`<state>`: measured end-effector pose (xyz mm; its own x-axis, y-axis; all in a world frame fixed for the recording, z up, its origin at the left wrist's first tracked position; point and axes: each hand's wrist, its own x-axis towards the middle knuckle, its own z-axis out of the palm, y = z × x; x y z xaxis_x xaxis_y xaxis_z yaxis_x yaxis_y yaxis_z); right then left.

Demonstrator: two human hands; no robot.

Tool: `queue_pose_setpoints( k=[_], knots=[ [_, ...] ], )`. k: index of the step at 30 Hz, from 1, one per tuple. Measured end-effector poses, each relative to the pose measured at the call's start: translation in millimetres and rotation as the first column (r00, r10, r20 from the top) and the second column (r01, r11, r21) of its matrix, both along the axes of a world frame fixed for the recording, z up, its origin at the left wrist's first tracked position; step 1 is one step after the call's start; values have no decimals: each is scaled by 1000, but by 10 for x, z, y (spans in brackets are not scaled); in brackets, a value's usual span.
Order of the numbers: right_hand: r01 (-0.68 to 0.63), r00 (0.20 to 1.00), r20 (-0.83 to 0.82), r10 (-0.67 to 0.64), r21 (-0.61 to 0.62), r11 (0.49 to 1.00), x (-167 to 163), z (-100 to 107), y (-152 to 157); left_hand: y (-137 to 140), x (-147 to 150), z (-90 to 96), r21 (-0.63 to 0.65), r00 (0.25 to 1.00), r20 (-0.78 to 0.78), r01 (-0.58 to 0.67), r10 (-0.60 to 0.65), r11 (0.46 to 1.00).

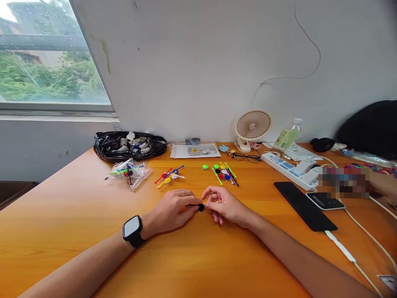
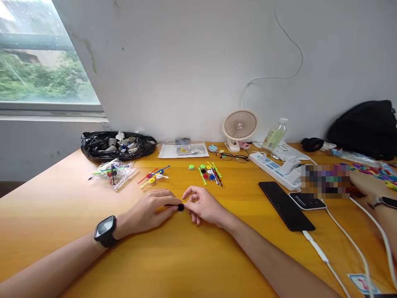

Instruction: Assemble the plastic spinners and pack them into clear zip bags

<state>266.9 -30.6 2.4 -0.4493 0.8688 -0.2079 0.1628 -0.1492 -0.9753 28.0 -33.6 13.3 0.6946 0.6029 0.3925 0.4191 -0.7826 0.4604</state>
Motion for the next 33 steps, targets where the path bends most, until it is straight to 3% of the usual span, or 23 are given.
queue_pose_setpoints(
  k=[4, 15, 18, 20, 22, 25, 27, 28, 30, 33],
  knots=[
    [6, 1000, 21, -7, 24, 1000, 2, 24, 0, 4, 6, 23, 48, 999, -30, 43, -42, 998],
    [-21, 992, 127, 13, 61, 998, 16, 52, 0, -50, 100, -9, 6, 999, -33, 7, -7, 1000],
    [39, 971, 225, -88, 213, 976, 63, 79, 22, -62, 95, -16, 28, 1000, -23, -11, 12, 1000],
    [106, 934, 274, -230, 401, 910, 98, 127, 24, -65, 85, -6, 36, 1000, 1, -23, 23, 999],
    [143, 911, 276, -308, 490, 860, 122, 201, 2, -70, 75, 20, 46, 998, 36, -43, 41, 998],
    [65, 967, 220, -126, 262, 963, 133, 327, -50, -88, 52, 73, 84, 989, 118, -102, 92, 991],
    [70, 988, 125, -89, 149, 986, 151, 375, -44, -102, 32, 100, 107, 975, 177, -156, 136, 982],
    [122, 986, 95, -138, 163, 979, 172, 379, -19, -105, 22, 107, 110, 968, 196, -182, 158, 977],
    [252, 952, 93, -292, 304, 919, 248, 346, 73, -97, 2, 106, 109, 955, 217, -228, 201, 968],
    [223, 849, 287, -444, 567, 793, 403, 251, 236, -38, -28, 80, 96, 946, 219, -265, 239, 960]
  ],
)
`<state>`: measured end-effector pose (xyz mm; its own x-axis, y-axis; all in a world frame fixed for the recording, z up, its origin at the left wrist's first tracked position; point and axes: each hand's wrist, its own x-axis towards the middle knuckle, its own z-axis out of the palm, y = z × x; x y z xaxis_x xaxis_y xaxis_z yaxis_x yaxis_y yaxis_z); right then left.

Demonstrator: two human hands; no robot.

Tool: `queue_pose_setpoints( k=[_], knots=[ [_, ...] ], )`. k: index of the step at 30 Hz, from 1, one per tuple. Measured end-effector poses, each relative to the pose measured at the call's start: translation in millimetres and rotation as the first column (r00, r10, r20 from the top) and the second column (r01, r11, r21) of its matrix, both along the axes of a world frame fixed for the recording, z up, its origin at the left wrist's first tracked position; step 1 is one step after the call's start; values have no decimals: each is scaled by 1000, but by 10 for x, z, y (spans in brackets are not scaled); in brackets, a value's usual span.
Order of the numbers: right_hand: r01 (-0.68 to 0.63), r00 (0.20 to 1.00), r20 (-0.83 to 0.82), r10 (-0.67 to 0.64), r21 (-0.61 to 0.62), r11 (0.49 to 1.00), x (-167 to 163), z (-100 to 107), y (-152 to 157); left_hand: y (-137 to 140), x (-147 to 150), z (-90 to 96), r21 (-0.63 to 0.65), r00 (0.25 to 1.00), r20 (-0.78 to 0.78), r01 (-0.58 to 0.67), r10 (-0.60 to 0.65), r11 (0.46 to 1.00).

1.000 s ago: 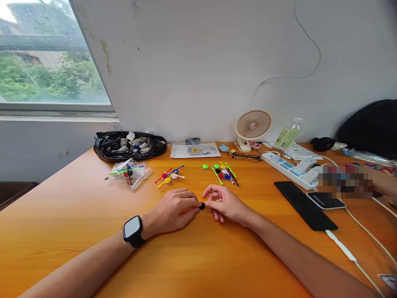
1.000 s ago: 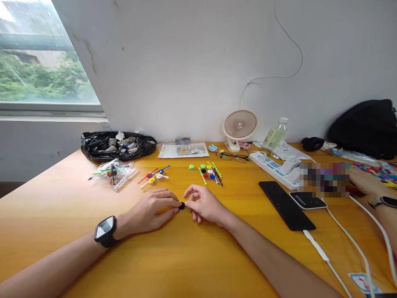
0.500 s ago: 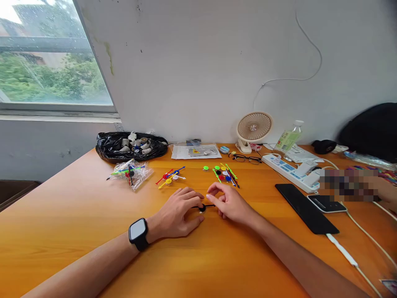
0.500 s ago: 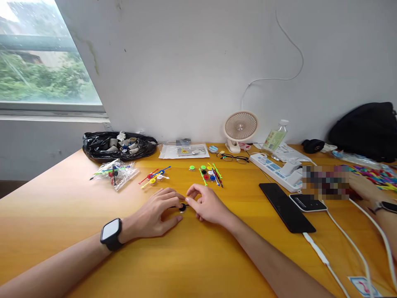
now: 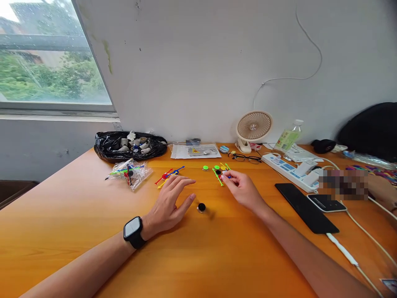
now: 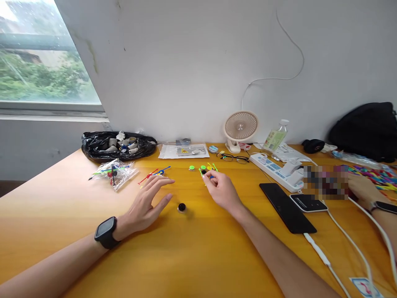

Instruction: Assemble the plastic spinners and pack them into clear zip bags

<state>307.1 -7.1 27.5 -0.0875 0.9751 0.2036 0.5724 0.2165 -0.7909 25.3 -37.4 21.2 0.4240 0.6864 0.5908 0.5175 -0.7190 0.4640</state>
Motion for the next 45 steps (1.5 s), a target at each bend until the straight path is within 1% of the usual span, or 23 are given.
queue_pose_setpoints(
  k=[1, 3, 5, 7, 10, 15, 20, 24, 27, 31, 35, 40, 42, 45],
  knots=[
    [25, 991, 134, -31, 45, 999, 43, -27, 37, 32, -13, -13, -9, 1000, -3, -8, 8, 1000],
    [37, 932, 356, -67, 90, 995, 92, -60, 70, 105, -44, -41, -56, 999, -27, -31, 30, 998],
    [26, 871, 486, -69, 96, 995, 91, -70, 62, 182, -80, -72, -132, 996, -61, -74, 66, 988],
    [9, 823, 565, -62, 96, 995, 60, -74, 42, 247, -112, -103, -217, 992, -88, -109, 92, 970],
    [9, 772, 631, -74, 107, 994, 14, -93, 31, 303, -134, -135, -292, 991, -98, -119, 94, 949],
    [-17, 708, 705, -51, 90, 996, -28, -115, 19, 300, -115, -127, -287, 990, -104, -120, 94, 950],
    [-55, 695, 719, -17, 77, 996, -62, -93, -44, 284, -104, -112, -284, 991, -98, -120, 96, 951],
    [-65, 671, 741, -26, 93, 994, -55, -86, -44, 277, -101, -107, -268, 990, -109, -113, 87, 957],
    [-49, 649, 759, -44, 99, 994, -32, -85, -20, 267, -92, -96, -271, 990, -107, -113, 86, 956],
    [-41, 670, 740, -54, 109, 993, -11, -105, -3, 255, -82, -81, -292, 988, -124, -122, 89, 949],
    [-82, 702, 712, -25, 116, 990, -32, -130, -18, 258, -86, -90, -293, 987, -143, -118, 78, 949],
    [-109, 806, 592, 23, 110, 988, -68, -110, -33, 263, -89, -108, -277, 987, -140, -115, 79, 954],
    [-117, 845, 534, 32, 127, 985, -58, -119, -23, 264, -89, -110, -275, 986, -143, -118, 80, 954],
    [-187, 860, 502, 87, 151, 971, -25, -165, -4, 263, -91, -109, -275, 987, -142, -113, 76, 955]
  ],
)
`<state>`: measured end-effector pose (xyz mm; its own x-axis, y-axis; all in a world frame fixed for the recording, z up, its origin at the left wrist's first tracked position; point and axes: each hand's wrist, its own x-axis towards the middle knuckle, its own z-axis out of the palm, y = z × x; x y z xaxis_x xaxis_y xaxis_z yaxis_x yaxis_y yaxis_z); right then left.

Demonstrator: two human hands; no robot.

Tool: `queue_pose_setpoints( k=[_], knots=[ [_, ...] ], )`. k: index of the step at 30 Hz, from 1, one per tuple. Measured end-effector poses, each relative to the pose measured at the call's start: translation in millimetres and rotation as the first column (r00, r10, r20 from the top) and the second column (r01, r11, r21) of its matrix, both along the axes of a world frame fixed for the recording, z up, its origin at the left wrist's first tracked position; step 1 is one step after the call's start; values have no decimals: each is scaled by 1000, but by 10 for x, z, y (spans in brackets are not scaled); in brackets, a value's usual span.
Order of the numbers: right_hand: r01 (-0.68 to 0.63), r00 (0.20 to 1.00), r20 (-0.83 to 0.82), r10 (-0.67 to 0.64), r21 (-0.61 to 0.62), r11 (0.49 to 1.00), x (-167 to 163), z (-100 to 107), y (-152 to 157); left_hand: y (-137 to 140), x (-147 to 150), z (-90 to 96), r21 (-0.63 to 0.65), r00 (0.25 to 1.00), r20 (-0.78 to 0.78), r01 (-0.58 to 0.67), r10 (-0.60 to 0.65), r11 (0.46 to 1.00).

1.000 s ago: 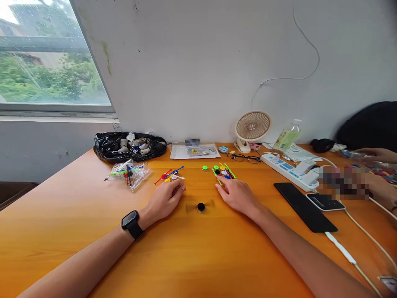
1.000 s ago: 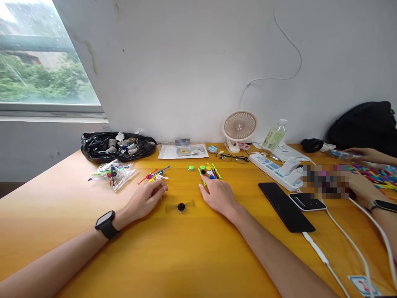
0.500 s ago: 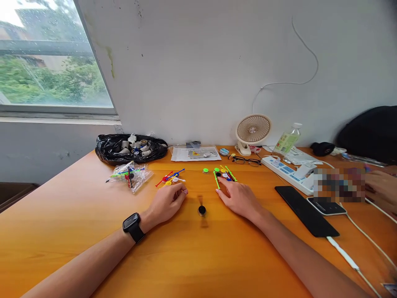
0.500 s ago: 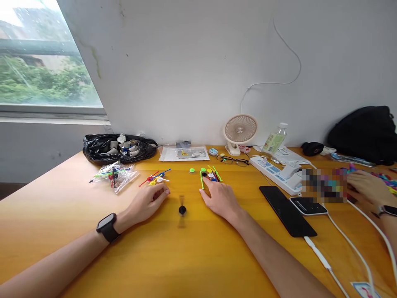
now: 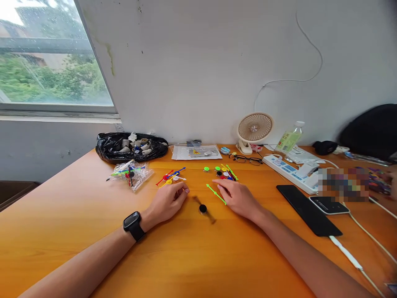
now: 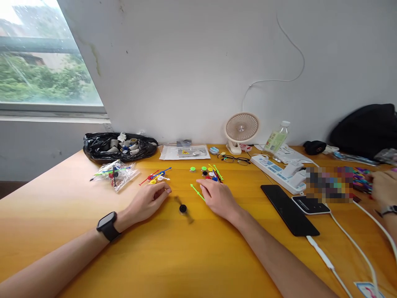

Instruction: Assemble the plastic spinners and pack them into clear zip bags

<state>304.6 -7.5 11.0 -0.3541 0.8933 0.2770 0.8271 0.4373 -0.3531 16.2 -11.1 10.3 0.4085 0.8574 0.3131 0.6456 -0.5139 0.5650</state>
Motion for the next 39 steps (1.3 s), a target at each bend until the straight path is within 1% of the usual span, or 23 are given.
queue_pose_setpoints(
  k=[3, 7, 10, 12, 16, 20, 23, 25, 28, 32, 34, 37, 39],
  knots=[
    [-97, 995, 3, 97, -20, 995, 12, -35, 0, -5, 0, 4, -7, 1000, 7, 7, -6, 1000],
    [-137, 990, -24, 137, -36, 990, -26, -11, -29, -15, 2, 10, -17, 1000, -6, 9, -9, 1000],
    [-132, 991, -13, 131, -49, 990, -60, 26, -51, -18, 2, 10, -14, 1000, -20, 15, -16, 1000],
    [-128, 991, -35, 127, -15, 992, -75, 44, -63, -18, 1, 7, -10, 1000, -20, 17, -17, 1000],
    [-96, 980, -168, 108, 79, 992, -82, 53, -66, -17, 1, 5, -6, 1000, -7, 21, -21, 1000],
    [-83, 932, -342, 121, 124, 989, -60, 24, -34, -21, 2, 16, -29, 1000, -23, 20, -21, 999],
    [-110, 913, -366, 180, 204, 973, -47, 5, -18, -21, 3, 20, -37, 999, -34, 20, -21, 999],
    [-100, 913, -365, 182, 232, 967, -44, 1, -24, -19, 4, 18, -38, 999, -36, 16, -17, 999],
    [-57, 895, -422, 143, 211, 976, -45, -2, -39, -14, 6, 8, -36, 999, -39, 18, -19, 999],
    [-30, 830, -544, 122, 175, 984, -53, -16, -21, -7, 4, -13, -28, 998, -53, 31, -33, 999],
    [-18, 817, -564, 122, 187, 982, -61, -22, 4, -7, 1, -20, -24, 998, -54, 31, -32, 999],
    [2, 805, -573, 152, 259, 966, -63, -23, 40, -9, -2, -25, -23, 998, -55, 24, -25, 999],
    [-5, 802, -575, 159, 260, 966, -56, -27, 58, -11, -3, -26, -23, 998, -59, 25, -26, 999]
  ],
)
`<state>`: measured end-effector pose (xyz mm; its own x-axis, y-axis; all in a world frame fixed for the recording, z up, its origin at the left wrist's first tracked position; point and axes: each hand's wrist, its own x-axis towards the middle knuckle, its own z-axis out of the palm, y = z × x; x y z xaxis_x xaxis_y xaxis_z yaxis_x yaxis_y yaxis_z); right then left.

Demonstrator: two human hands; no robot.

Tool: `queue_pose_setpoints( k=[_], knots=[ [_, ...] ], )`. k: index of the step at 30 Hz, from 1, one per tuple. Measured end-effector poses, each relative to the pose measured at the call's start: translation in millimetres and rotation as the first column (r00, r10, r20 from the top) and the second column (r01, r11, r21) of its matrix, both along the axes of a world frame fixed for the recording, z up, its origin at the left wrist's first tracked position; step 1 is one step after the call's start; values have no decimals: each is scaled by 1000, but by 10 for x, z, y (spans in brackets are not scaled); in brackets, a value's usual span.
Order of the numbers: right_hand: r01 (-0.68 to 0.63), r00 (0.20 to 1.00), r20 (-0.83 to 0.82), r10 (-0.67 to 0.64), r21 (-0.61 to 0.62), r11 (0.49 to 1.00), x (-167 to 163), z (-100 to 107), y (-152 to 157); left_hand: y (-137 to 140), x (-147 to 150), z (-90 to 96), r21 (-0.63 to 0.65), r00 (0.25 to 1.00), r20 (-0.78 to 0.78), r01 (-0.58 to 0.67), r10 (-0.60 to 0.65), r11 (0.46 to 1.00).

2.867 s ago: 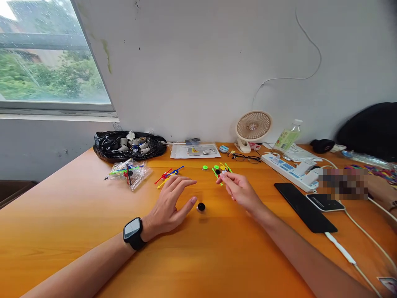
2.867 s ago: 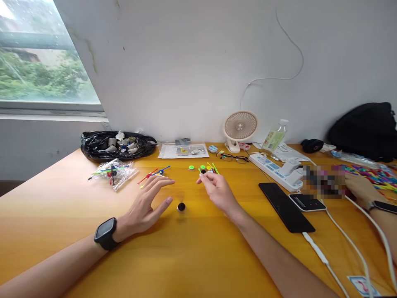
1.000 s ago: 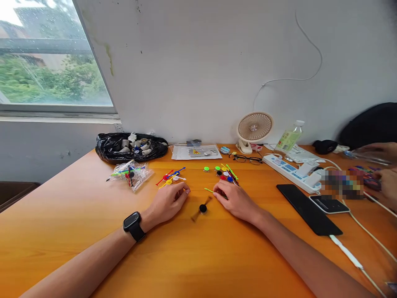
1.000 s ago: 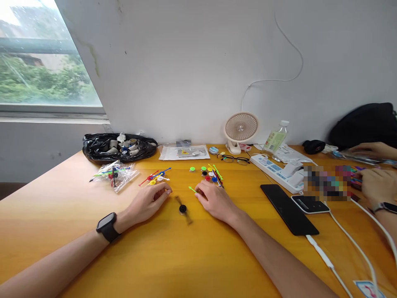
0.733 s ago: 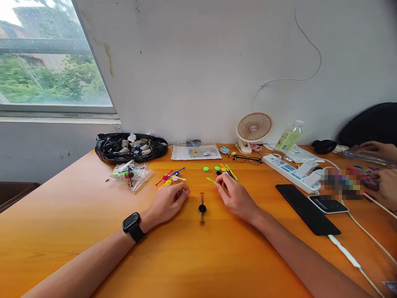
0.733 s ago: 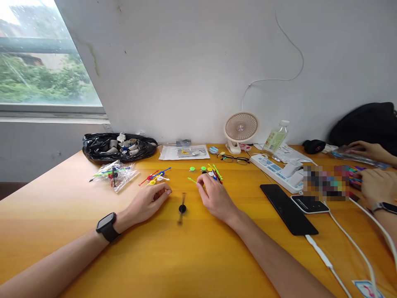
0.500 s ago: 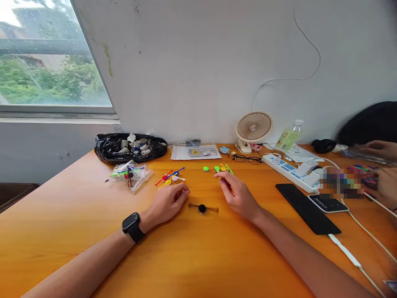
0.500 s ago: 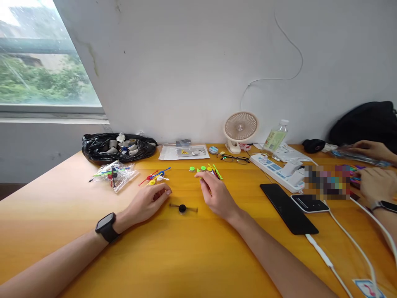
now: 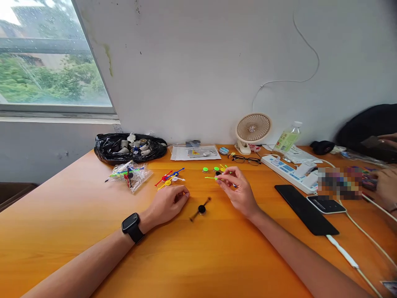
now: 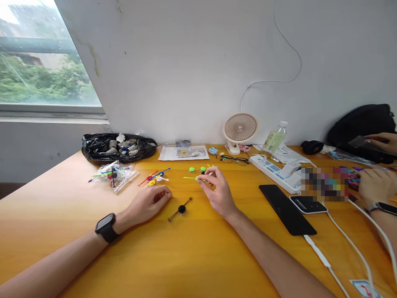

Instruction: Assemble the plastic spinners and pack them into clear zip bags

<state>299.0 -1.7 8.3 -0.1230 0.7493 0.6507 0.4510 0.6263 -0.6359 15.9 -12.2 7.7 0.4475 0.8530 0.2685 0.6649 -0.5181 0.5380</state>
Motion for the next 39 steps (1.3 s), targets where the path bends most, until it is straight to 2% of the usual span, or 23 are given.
queue_pose_setpoints(
  k=[4, 7, 11, 15, 18, 26, 31, 39],
  knots=[
    [24, 998, 67, -19, -80, 996, 18, -35, 23, -3, 2, 0, 10, 1000, -3, 1, -1, 1000],
    [21, 994, 108, -14, -59, 998, 23, -70, 31, -4, 6, 5, 6, 1000, -2, -7, 7, 1000],
    [0, 997, 81, 9, -110, 994, 40, -92, 46, -1, 7, 8, -3, 1000, -11, -7, 7, 1000],
    [19, 995, 97, -13, -65, 998, 74, -118, 97, -2, 7, 8, 11, 1000, -10, -2, 2, 1000],
    [-16, 996, 85, 23, -81, 997, 91, -173, 146, -3, 7, 8, 13, 1000, -9, -2, 2, 1000],
    [16, 953, 304, 10, -81, 997, 41, -250, 178, 1, 11, 5, 11, 1000, -18, 3, -3, 1000],
    [40, 937, 348, 20, -165, 986, 9, -248, 168, -4, 14, 17, 20, 1000, -9, 6, -6, 1000],
    [41, 925, 379, 24, -161, 986, 19, -237, 165, -7, 17, 28, 30, 1000, 2, 12, -13, 999]
  ],
)
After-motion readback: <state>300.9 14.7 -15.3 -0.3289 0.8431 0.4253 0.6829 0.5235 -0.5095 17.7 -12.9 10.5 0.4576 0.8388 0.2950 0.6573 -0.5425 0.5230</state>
